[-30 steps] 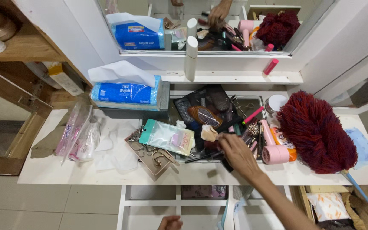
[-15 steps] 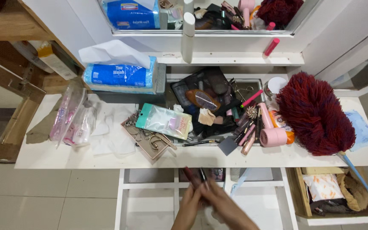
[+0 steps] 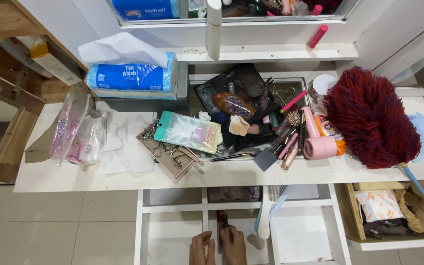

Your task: The person wipes the inside of a white drawer with a cloth, then places various items including a pink package, a comb, and makeup brushes into the drawer compartments.

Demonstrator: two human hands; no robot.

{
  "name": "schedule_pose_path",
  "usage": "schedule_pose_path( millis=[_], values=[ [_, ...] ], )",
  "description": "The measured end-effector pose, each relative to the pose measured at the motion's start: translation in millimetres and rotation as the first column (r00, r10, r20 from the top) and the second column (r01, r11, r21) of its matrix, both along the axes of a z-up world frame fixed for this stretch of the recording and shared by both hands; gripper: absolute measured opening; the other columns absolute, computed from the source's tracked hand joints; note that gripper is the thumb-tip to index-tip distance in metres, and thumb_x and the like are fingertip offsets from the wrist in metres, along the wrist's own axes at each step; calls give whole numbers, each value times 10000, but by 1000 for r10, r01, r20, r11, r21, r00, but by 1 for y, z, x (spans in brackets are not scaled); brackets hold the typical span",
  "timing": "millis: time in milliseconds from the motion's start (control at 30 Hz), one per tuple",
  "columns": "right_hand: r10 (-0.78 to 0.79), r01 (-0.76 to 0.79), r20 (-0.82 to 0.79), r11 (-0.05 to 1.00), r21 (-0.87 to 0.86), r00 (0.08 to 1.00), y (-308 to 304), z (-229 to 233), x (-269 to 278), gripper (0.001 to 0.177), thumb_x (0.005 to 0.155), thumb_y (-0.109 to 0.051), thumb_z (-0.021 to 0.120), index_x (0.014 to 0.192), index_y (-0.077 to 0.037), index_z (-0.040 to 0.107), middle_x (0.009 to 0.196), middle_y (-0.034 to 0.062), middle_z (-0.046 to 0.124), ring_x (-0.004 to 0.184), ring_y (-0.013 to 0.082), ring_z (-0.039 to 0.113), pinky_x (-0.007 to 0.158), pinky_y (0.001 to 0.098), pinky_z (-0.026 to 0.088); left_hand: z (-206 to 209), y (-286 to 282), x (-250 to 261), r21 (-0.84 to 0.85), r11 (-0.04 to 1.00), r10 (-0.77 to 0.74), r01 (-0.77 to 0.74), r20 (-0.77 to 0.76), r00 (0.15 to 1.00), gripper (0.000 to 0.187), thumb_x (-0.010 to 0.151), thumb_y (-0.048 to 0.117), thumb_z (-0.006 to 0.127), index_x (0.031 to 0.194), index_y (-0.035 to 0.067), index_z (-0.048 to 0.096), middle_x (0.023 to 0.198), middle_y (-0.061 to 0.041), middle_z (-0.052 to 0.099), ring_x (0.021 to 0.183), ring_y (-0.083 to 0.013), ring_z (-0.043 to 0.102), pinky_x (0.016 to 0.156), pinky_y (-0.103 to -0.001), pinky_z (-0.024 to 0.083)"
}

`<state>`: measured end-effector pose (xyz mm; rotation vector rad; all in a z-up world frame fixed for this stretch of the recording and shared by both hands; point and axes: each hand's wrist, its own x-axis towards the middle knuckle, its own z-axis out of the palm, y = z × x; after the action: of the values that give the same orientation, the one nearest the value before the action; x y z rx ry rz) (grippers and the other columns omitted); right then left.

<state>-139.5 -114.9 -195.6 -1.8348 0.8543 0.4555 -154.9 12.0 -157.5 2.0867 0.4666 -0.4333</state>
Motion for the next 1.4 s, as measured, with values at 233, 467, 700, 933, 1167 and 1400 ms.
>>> schedule_pose_path(
  millis=[233, 467, 700, 933, 1167, 1400],
  values=[
    [-55, 20, -132, 968, -250, 990, 28, 65, 18, 326, 922, -331, 699, 1210, -184, 742, 945, 150, 719, 840, 247, 732, 811, 392, 577, 2, 8, 8, 181, 933, -321, 310, 31, 947, 364, 951, 239, 585, 1305, 173, 634, 1251, -87, 612, 1181, -269, 563, 1006, -490, 465],
    [-100, 96, -10, 976, -197, 995, 10, 15, -3, 397, 905, -134, 612, 1293, -182, 676, 1064, 85, 786, 936, 212, 767, 878, 356, 575, 13, -9, 14, 652, 682, -543, 332, 147, 827, 585, 836, 184, 612, 1413, 190, 509, 1588, -175, 297, 1455, -335, 260, 1117, -697, 178],
    [48, -131, 441, 978, 160, 896, 8, -22, -20, 442, 908, -78, 578, 1348, -57, 546, 1270, 194, 619, 1039, 325, 708, 879, 400, 588, 16, -12, 30, 755, 598, -689, 269, 312, 654, 777, 744, 251, 639, 1481, 104, 443, 1624, -158, 189, 1543, -303, 160, 1087, -763, 142],
    [226, -158, 185, 932, -325, 956, -124, 117, 64, 321, 905, -94, 609, 1215, -99, 689, 888, 148, 777, 789, 230, 769, 727, 347, 605, 26, -28, 49, 791, 418, -883, 447, 239, 403, 439, 898, 163, 608, 1283, -47, 590, 1656, -229, 220, 1542, -321, 173, 1169, -728, 157],
    [151, 103, 541, 906, -410, 827, -182, 236, 227, 197, 1016, -130, 594, 1170, -6, 593, 926, 206, 720, 774, 316, 717, 697, 448, 558, 82, -18, 56, 857, 193, -929, 478, 2, 371, 611, 761, 42, 596, 1364, -55, 566, 1661, -139, 178, 1528, -241, 127, 1175, -684, 137],
    [430, -18, 453, 740, -672, 781, -170, 219, 279, 267, 932, -54, 597, 1198, -34, 608, 1051, 291, 688, 959, 491, 668, 848, 572, 514, 118, -18, 65, 606, 352, -887, 714, -28, 461, 608, 789, -66, 632, 1386, -48, 513, 1703, -55, 69, 1545, -181, 65, 1165, -658, 62]
  ],
)
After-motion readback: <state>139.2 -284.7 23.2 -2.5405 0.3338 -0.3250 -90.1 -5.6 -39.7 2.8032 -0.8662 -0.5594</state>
